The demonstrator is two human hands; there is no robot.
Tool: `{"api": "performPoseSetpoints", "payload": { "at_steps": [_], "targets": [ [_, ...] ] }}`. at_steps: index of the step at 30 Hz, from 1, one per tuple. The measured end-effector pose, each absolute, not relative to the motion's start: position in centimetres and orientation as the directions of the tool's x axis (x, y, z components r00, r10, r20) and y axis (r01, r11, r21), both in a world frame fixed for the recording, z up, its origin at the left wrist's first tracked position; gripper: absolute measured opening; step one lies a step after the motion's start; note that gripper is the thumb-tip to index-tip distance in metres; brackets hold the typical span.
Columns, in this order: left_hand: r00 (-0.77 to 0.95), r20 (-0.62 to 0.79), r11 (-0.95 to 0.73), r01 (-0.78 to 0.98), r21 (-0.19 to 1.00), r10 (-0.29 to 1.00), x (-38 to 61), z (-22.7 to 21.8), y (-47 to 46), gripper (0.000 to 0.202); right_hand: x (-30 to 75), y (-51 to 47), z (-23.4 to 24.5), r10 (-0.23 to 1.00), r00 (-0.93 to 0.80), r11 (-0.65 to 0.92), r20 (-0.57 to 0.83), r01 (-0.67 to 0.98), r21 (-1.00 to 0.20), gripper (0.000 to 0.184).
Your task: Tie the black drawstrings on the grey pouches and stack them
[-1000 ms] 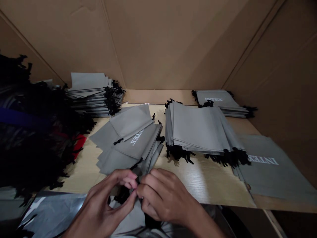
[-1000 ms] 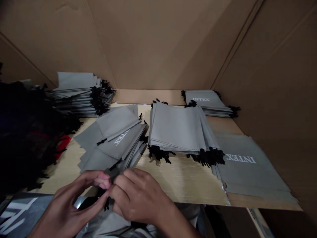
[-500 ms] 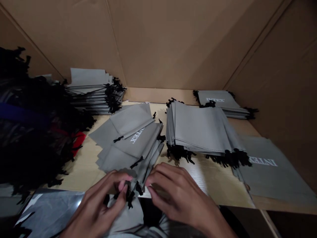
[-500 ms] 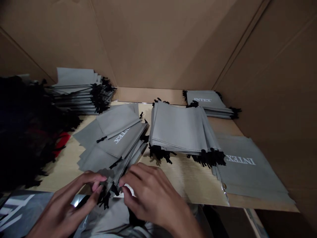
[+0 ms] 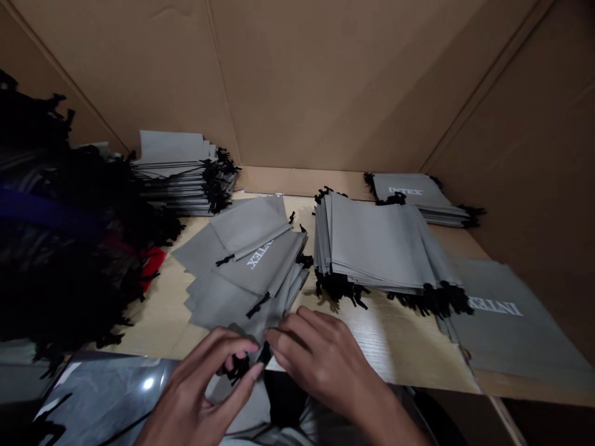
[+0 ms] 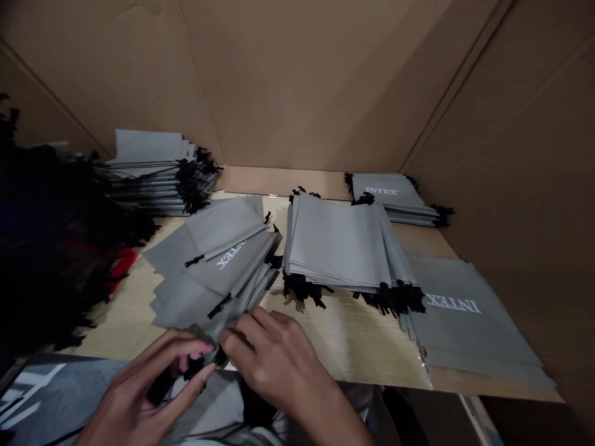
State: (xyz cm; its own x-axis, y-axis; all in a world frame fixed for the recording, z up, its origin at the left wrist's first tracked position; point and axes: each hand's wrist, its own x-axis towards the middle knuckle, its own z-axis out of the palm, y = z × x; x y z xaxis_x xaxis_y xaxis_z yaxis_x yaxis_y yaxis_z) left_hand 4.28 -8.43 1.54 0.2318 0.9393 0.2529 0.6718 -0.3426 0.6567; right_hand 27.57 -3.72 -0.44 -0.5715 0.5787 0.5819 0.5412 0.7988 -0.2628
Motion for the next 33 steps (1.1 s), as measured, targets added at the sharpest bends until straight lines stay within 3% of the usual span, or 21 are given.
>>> {"api": "performPoseSetpoints", "payload": {
  "at_steps": [4, 10, 18, 24, 28, 33],
  "targets": [
    [0.136, 0.255, -0.282, 0.631, 0.723, 0.957, 4.7, 2.2, -8.7, 0.015, 27.3, -3.6, -0.5, 0.608, -0.479, 0.775, 0.633, 0.530, -0.344, 0.010],
    [0.060, 0.304, -0.272, 0.633, 0.725, 0.951, 5.4, 2.0, -9.4, 0.019, 26.8, -4.1, -0.2, 0.687, -0.343, 0.719, 0.641, 0.450, -0.530, 0.009],
    [-0.107, 0.306, -0.196, 0.562, 0.804, 0.946, 6.9, 1.1, -9.7, 0.013, 26.6, -4.2, -0.1, 0.691, -0.301, 0.715, 0.658, 0.425, -0.556, 0.009],
    [-0.184, 0.158, -0.054, 0.471, 0.880, 0.970, 6.7, 1.7, -9.3, 0.013, 26.9, -4.3, 0.6, 0.716, -0.339, 0.698, 0.610, 0.345, -0.627, 0.018],
    [-0.207, 0.038, 0.045, 0.379, 0.924, 0.978, 6.4, 1.9, -9.0, 0.022, 26.9, -4.5, 0.7, 0.703, -0.349, 0.710, 0.620, 0.286, -0.644, 0.012],
    [-0.155, -0.048, 0.106, 0.390, 0.915, 0.987, 5.7, 2.0, -8.6, 0.030, 26.7, -4.3, 0.5, 0.696, -0.316, 0.718, 0.645, 0.281, -0.637, 0.011]
  ]
}}
